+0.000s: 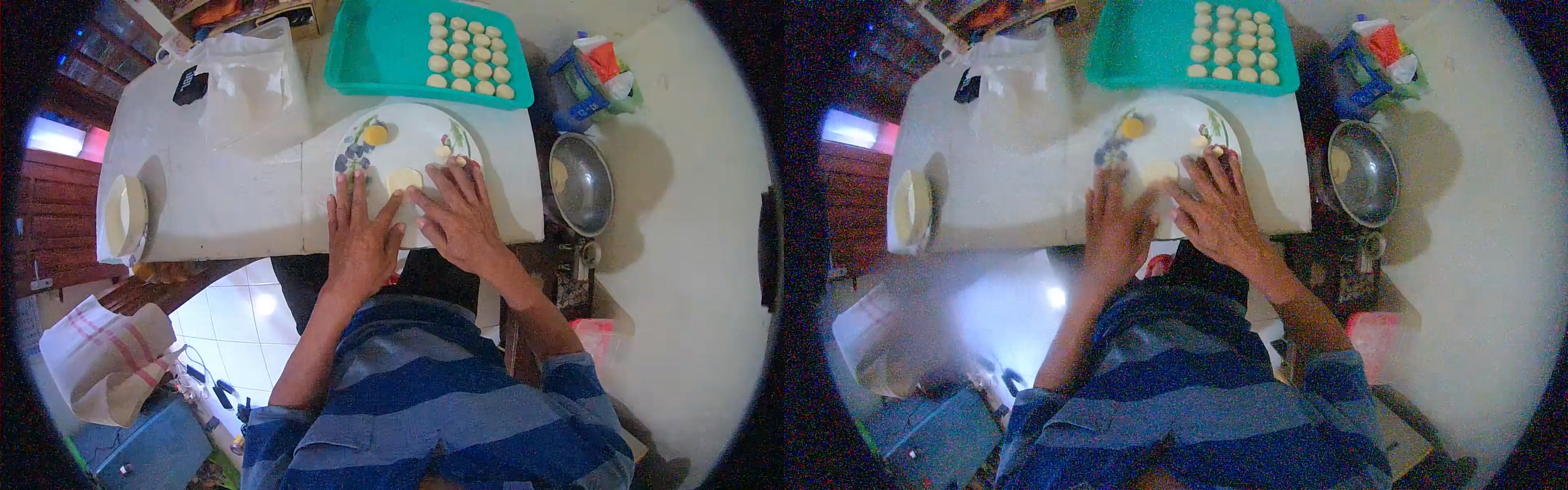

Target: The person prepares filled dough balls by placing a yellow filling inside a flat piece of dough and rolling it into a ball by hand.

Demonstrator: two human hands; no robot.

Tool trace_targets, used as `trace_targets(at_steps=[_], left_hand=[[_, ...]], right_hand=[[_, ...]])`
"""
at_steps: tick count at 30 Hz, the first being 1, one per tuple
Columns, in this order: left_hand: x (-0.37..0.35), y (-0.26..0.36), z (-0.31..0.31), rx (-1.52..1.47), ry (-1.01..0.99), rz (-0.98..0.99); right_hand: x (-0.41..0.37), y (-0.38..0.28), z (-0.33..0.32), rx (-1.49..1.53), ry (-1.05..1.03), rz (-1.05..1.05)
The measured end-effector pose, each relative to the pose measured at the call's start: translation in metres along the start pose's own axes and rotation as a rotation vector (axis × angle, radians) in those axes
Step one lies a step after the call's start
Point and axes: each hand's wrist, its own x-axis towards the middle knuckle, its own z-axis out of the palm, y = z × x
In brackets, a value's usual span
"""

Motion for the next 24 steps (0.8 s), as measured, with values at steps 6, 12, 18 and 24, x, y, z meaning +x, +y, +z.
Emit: trace_targets(at_steps=[6, 12, 18, 24], left_hand=[[0.003, -0.004, 0.002, 0.014, 0.048, 0.026], [0.007, -0.008, 0.001, 0.042, 0.061, 0.034], [0.014, -0.009, 0.005, 0.009, 0.086, 0.031], [0.018, -0.012, 0.002, 0.046, 0.092, 0.051]], right_hand=[[0.003, 0.001, 0.001, -0.004, 0.007, 0.009], [0.003, 0.006, 0.002, -0.010, 0.002, 0.005], [0.009, 0.008, -0.004, -0.008, -0.026, 0.020], [0.011, 0.014, -0.004, -0.009, -0.067, 0.026]])
